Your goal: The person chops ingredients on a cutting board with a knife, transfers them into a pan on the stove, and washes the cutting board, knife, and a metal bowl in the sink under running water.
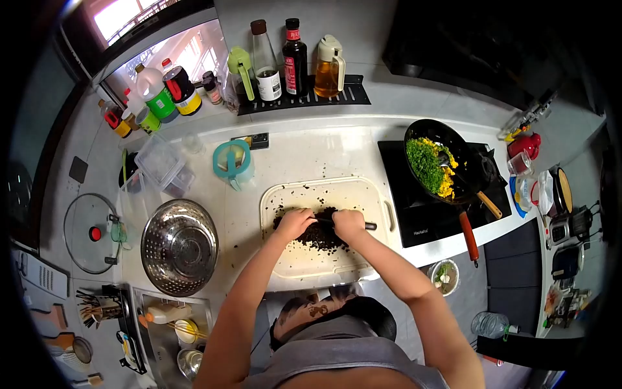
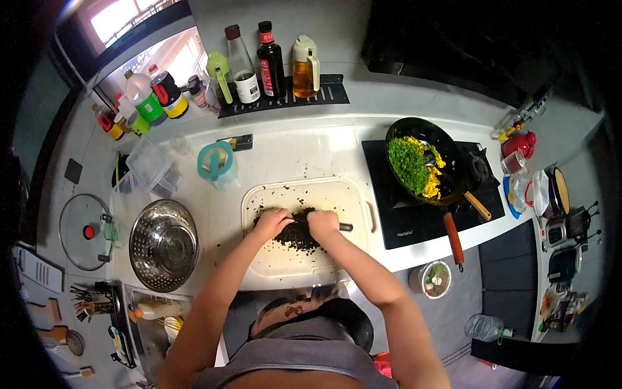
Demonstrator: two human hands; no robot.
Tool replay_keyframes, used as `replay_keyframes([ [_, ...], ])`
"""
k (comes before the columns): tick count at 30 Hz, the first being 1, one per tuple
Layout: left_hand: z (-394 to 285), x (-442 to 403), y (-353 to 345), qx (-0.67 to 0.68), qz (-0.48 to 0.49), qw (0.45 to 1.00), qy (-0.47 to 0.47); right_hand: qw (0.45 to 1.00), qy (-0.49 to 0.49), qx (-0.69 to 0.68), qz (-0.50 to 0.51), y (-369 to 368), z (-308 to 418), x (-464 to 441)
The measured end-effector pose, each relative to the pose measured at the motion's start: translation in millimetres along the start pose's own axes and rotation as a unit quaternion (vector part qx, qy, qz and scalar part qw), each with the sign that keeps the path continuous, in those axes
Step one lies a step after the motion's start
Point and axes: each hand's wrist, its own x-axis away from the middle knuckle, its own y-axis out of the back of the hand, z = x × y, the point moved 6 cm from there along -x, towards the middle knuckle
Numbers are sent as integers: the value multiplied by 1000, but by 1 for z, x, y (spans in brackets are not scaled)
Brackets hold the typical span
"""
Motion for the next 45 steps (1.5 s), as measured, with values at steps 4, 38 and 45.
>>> replay_keyframes([
  [4, -6, -7, -3, -33, -16, 998, 54, 1000, 17, 13, 0, 14, -9, -10],
  [38, -2, -29, -13, -24, 24, 999, 9, 999, -11, -15, -26, -10, -33, -14],
  [45, -16, 11, 32, -42, 59, 997, -5, 998, 36, -42, -4, 21, 21, 20],
])
